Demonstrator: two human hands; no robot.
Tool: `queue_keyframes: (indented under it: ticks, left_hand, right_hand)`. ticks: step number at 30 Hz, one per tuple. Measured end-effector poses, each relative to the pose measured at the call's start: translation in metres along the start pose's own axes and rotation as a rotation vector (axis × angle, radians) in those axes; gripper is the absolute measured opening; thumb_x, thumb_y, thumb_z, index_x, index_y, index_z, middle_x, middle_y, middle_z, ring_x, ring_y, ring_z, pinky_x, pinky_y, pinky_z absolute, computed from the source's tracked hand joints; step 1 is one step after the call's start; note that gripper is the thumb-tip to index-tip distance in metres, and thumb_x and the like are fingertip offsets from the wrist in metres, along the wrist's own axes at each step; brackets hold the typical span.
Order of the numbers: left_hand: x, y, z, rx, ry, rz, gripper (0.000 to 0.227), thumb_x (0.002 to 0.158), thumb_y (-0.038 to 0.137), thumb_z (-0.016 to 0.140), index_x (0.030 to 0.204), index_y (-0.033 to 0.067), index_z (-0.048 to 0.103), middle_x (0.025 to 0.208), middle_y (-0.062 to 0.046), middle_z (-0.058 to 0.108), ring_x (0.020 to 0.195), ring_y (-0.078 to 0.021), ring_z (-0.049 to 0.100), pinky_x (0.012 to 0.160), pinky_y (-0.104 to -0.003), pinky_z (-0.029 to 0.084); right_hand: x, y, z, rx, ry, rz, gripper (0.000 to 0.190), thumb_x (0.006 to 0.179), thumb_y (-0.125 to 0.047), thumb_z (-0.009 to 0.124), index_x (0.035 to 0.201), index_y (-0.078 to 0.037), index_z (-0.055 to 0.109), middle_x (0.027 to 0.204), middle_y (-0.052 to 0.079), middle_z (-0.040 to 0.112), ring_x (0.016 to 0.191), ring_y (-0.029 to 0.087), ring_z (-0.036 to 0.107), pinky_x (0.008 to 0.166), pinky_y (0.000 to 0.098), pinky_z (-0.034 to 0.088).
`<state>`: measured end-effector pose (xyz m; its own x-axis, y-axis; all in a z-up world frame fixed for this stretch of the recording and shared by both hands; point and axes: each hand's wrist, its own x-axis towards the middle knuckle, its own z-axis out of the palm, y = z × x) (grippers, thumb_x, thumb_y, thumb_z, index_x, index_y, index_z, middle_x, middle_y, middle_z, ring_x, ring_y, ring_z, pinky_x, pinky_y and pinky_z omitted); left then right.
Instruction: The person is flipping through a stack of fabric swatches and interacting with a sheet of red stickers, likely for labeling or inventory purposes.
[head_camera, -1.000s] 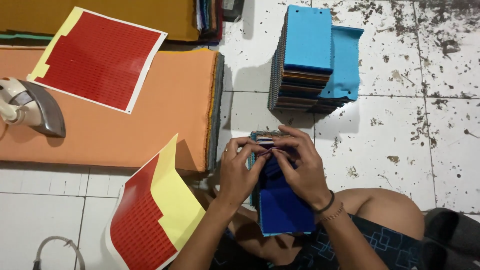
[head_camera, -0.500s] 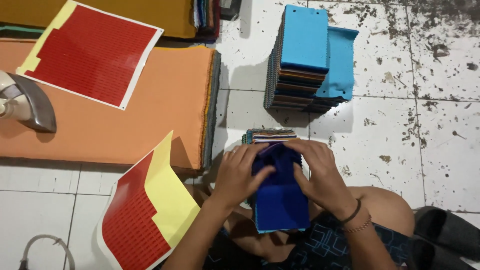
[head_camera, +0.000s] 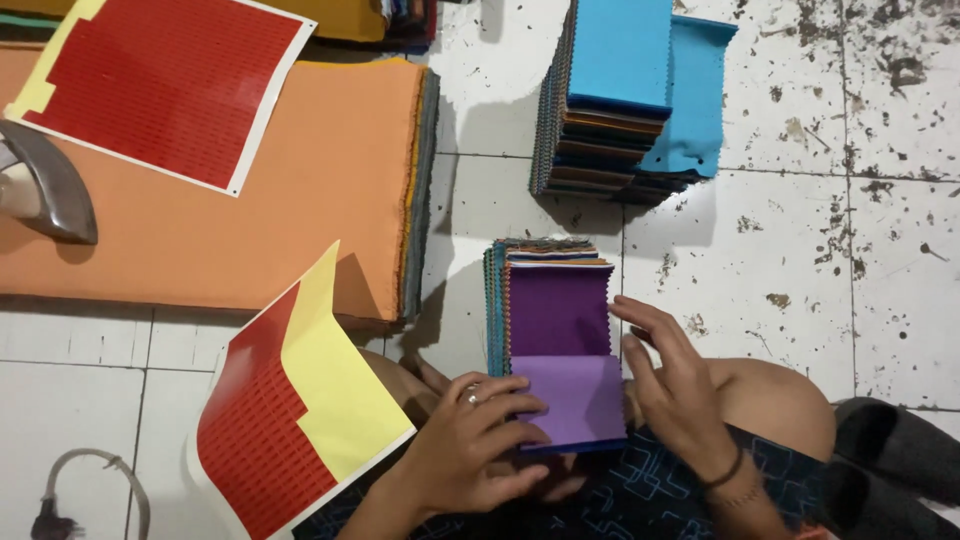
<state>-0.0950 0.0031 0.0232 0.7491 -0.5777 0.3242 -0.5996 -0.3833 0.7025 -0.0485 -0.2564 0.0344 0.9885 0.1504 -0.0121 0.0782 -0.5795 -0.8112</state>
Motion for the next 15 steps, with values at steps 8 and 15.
queue_keyframes:
  ticks: [8, 15]
  left_hand:
    - [0.023, -0.004, 0.039, -0.652, 0.275, -0.819, 0.071, 0.097, 0.051, 0.047, 0.158, 0.021, 0.023, 0.17, -0.006, 0.016, 0.157, -0.0249, 0.014, 0.123, -0.052, 0.016]
    - [0.04, -0.003, 0.035, -0.962, 0.296, -1.083, 0.092, 0.086, 0.061, 0.049, 0.162, 0.0383, 0.004, 0.175, 0.002, 0.005, 0.16, -0.0221, 0.01, 0.125, -0.051, 0.015]
  right_hand:
    - [-0.001, 0.012, 0.05, 0.49, -0.008, 0.606, 0.078, 0.091, -0.053, 0.041, 0.161, -0.022, 0.023, 0.172, 0.001, 0.018, 0.159, 0.019, 0.015, 0.126, 0.0436, 0.012]
    - [0.0, -0.008, 0.06, 0.425, -0.103, 0.723, 0.089, 0.085, -0.061, 0.036, 0.164, -0.034, 0.003, 0.175, -0.008, 0.002, 0.158, 0.022, 0.017, 0.125, 0.0478, 0.003]
